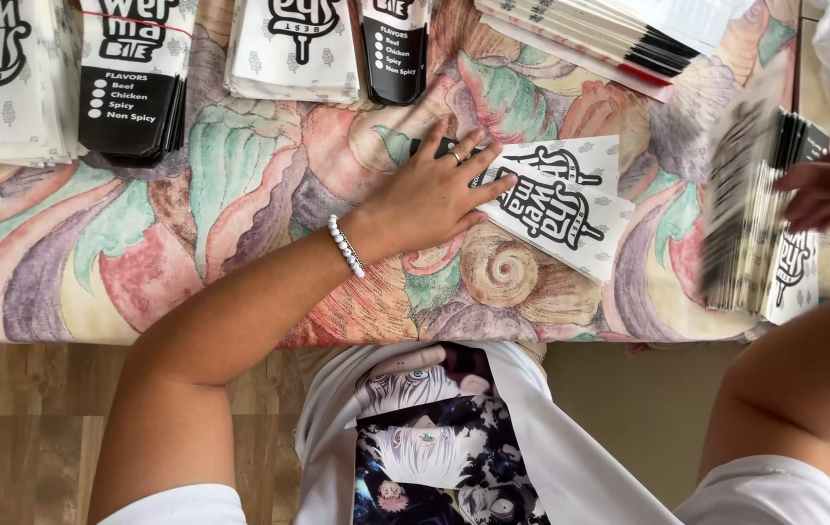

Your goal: Sorting and stacking printed food packaging labels on a table

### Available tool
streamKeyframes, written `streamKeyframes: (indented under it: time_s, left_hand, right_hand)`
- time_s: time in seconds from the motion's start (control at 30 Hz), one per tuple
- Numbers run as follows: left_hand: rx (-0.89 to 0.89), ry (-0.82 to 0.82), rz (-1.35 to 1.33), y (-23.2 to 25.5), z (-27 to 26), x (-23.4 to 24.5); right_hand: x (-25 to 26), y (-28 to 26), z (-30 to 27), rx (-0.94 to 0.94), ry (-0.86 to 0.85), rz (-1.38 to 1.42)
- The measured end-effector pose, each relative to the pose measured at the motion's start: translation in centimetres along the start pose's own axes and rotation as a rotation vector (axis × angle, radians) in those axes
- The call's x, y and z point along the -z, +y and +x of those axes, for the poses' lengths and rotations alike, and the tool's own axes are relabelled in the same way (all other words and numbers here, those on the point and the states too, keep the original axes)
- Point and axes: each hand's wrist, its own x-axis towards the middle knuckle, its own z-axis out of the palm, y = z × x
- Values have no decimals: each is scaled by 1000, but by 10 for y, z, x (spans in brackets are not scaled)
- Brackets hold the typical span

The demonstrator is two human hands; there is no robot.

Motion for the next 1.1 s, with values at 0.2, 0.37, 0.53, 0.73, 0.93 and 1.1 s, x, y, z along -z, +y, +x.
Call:
streamKeyframes:
  time_s: [0.2, 0.37, 0.53, 0.73, 0.93, 1.1]
  left_hand:
    - [3, 160, 56, -1, 2, -3]
    - [14, 166, -24, -2, 1, 4]
    - [-36, 162, 40, -5, -3, 1]
    - [-34, 244, -22, -4, -4, 7]
    - [90, 282, -250, -17, -6, 3]
    - [170, 330, -282, -26, -8, 6]
  right_hand:
    - [4, -177, 8, 594, -98, 235]
    - [-28, -174, 10, 816, 136, 399]
    - [-54, -123, 0, 189, 263, 44]
    - [-67, -95, 28, 47, 136, 97]
    - [-73, -56, 72, 52, 142, 13]
    - [-48, -56, 23, 18, 171, 54]
